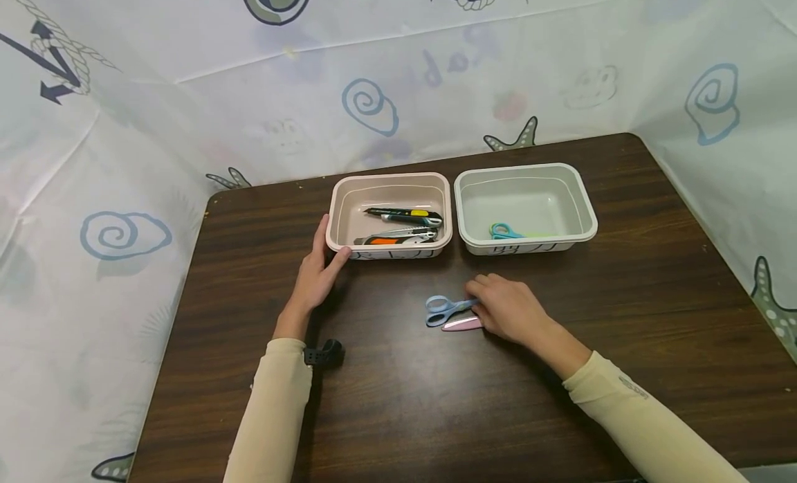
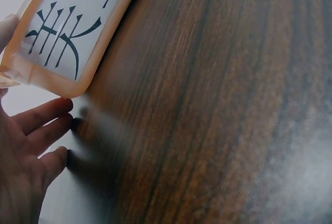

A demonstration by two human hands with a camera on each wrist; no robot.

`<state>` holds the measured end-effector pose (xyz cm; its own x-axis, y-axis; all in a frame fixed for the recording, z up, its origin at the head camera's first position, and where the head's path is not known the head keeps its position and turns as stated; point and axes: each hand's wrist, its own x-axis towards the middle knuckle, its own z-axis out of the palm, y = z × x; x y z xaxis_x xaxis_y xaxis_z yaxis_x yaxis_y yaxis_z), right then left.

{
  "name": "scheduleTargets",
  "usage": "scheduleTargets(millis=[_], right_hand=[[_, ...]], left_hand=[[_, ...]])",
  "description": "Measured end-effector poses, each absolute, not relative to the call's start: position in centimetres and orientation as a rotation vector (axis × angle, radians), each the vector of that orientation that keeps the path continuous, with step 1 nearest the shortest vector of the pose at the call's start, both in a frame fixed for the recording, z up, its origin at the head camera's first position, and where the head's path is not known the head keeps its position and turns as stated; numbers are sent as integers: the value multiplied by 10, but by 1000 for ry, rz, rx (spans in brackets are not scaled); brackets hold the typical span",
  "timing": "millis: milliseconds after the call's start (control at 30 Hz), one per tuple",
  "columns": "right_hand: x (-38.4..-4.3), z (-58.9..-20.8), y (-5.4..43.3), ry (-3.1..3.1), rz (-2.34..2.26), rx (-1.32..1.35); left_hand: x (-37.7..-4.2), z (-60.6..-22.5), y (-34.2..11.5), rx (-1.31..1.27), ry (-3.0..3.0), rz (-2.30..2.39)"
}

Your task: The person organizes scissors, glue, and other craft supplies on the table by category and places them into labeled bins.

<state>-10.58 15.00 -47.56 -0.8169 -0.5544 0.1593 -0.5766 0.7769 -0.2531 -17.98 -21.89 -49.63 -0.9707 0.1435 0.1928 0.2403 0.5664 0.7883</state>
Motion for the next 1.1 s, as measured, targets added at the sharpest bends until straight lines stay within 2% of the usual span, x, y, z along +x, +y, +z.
scheduleTargets(millis=[267,533,833,1100], right_hand=[[-96,-461,154,-2854,424,982],[-96,-425,169,-2680,568,993],[-131,-390,211,-2743,589,680],[-170,-385,238,-3018,617,403]], left_hand=[[-179,-495,-220,-330,-2680,-1382],[-179,-496,-220,-334,-2676,-1381],[-179,-497,-220,-324,-2687,-1379],[-179,-496,-219,-320,-2700,-1373]])
